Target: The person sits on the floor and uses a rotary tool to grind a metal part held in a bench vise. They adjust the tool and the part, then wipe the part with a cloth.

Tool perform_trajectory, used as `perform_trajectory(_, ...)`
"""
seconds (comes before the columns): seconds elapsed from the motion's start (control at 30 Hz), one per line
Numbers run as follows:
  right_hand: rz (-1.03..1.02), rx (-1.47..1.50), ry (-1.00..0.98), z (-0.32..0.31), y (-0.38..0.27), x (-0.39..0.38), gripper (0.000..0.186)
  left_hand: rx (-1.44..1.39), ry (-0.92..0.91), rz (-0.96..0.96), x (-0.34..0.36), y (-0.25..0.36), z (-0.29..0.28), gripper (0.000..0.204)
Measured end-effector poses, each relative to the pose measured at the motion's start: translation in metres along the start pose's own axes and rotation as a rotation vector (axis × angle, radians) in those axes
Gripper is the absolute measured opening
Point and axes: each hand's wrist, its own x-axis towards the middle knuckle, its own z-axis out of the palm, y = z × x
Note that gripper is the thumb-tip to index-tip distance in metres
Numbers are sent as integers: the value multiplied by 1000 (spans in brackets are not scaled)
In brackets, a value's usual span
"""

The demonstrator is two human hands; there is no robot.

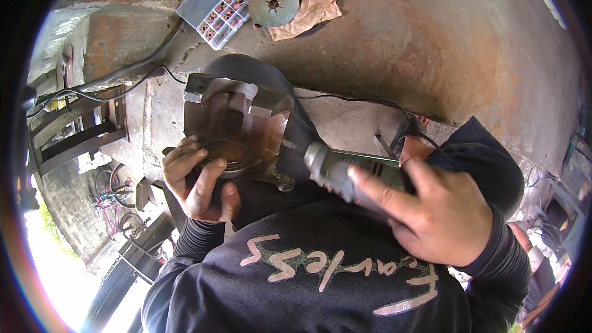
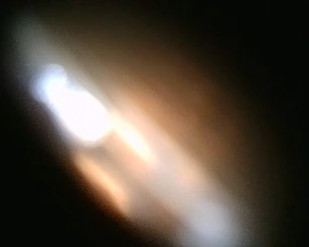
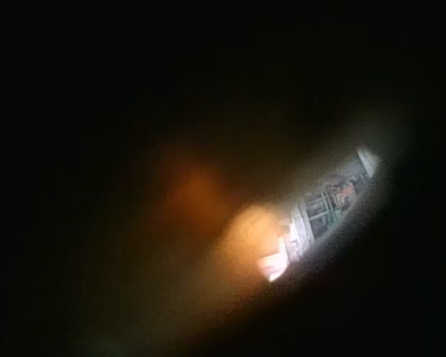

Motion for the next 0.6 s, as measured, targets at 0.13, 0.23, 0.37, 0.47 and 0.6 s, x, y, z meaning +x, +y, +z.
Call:
perform_trajectory(0.13,34,-30,37,1,1,1,82,-2,-2,-4,1,0,0,36)
perform_trajectory(0.23,-10,20,-1,2,2,1,84,-6,2,-3,1,0,0,36)
perform_trajectory(0.37,2,7,56,2,2,2,85,4,4,1,2,0,0,37)
perform_trajectory(0.47,2,13,48,2,3,2,86,10,-1,1,2,0,0,37)
perform_trajectory(0.6,-18,32,21,2,3,2,84,6,-4,-5,2,0,0,36)
